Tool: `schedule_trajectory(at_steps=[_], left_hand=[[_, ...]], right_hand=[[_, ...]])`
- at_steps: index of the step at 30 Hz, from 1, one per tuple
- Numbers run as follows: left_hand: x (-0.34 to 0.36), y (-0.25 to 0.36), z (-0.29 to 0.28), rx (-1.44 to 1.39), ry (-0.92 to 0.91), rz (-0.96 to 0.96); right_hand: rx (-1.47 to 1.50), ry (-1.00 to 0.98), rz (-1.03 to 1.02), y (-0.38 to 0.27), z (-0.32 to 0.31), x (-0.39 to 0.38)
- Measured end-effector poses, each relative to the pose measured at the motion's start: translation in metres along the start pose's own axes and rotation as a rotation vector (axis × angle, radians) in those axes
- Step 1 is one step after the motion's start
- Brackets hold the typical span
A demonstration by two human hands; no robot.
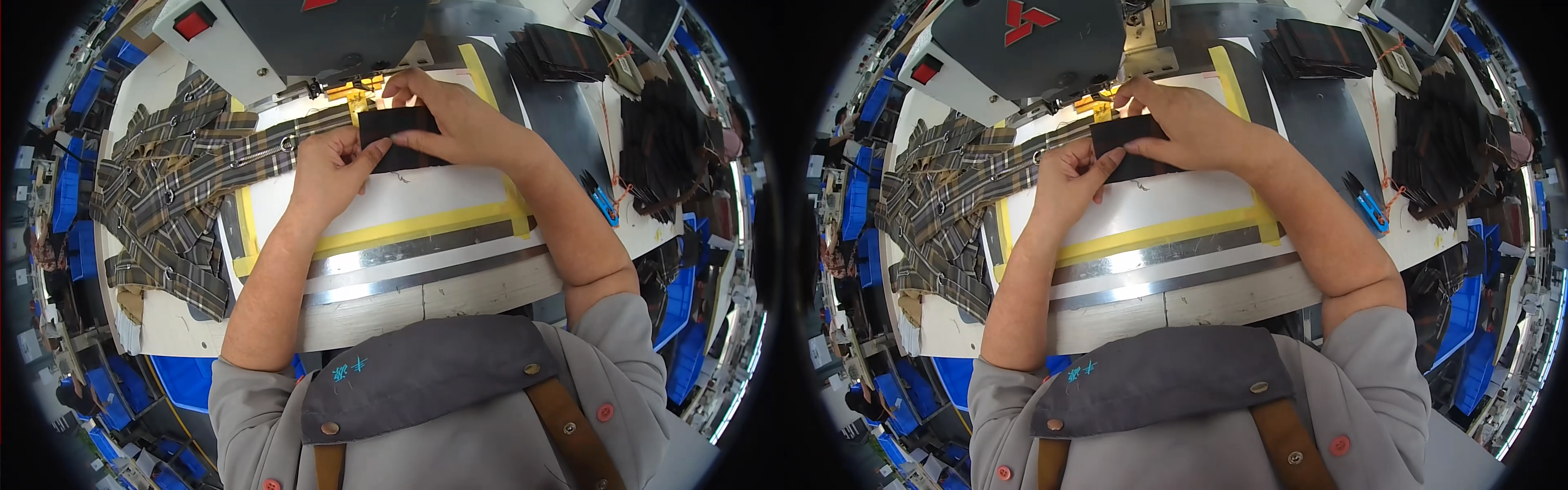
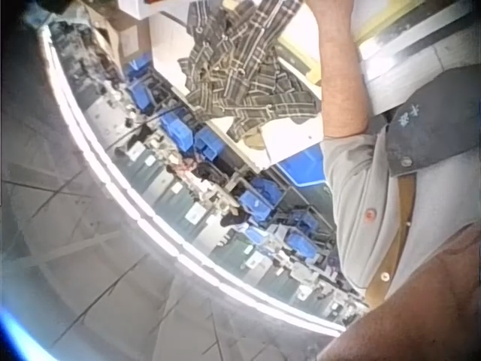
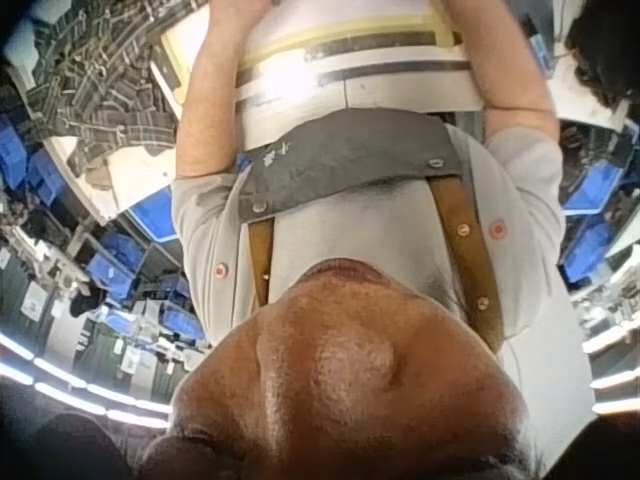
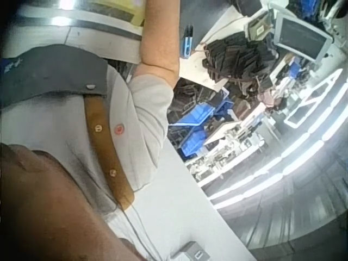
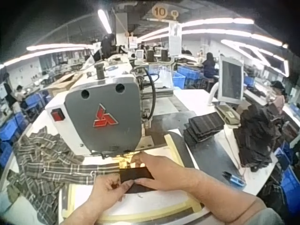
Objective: Sewing leather or fabric straps using an industrial sewing machine.
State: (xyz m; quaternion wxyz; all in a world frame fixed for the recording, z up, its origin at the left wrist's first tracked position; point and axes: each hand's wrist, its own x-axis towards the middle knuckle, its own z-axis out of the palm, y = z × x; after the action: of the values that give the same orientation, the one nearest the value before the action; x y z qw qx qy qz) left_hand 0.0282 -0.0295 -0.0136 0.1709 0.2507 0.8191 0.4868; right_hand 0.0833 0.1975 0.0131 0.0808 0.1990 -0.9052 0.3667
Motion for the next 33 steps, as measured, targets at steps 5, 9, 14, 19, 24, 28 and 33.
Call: schedule_trajectory(at_steps=[5,9,14,19,24,28,33], left_hand=[[0.003,0.004,-0.007,-0.379,-0.129,-0.119],[0.000,0.010,-0.003,-0.370,-0.182,-0.140],[-0.003,0.010,-0.012,0.405,0.190,0.355],[-0.028,0.016,0.021,0.791,-0.227,0.649],[-0.033,0.027,0.013,-0.029,-0.759,0.570],[-0.008,0.012,-0.011,0.098,-0.204,0.400],[0.006,-0.011,-0.019,0.509,0.218,0.506]], right_hand=[[-0.412,0.112,-0.252,-0.016,0.010,-0.012],[-0.378,0.072,-0.215,-0.007,0.005,-0.010],[-0.338,0.068,-0.143,0.017,-0.019,-0.008],[-0.265,0.130,-0.138,0.027,-0.031,-0.004],[-0.312,0.063,-0.196,0.030,-0.010,-0.007],[-0.380,0.008,-0.232,0.026,-0.005,-0.003],[-0.500,0.020,-0.324,0.031,0.002,0.006]])
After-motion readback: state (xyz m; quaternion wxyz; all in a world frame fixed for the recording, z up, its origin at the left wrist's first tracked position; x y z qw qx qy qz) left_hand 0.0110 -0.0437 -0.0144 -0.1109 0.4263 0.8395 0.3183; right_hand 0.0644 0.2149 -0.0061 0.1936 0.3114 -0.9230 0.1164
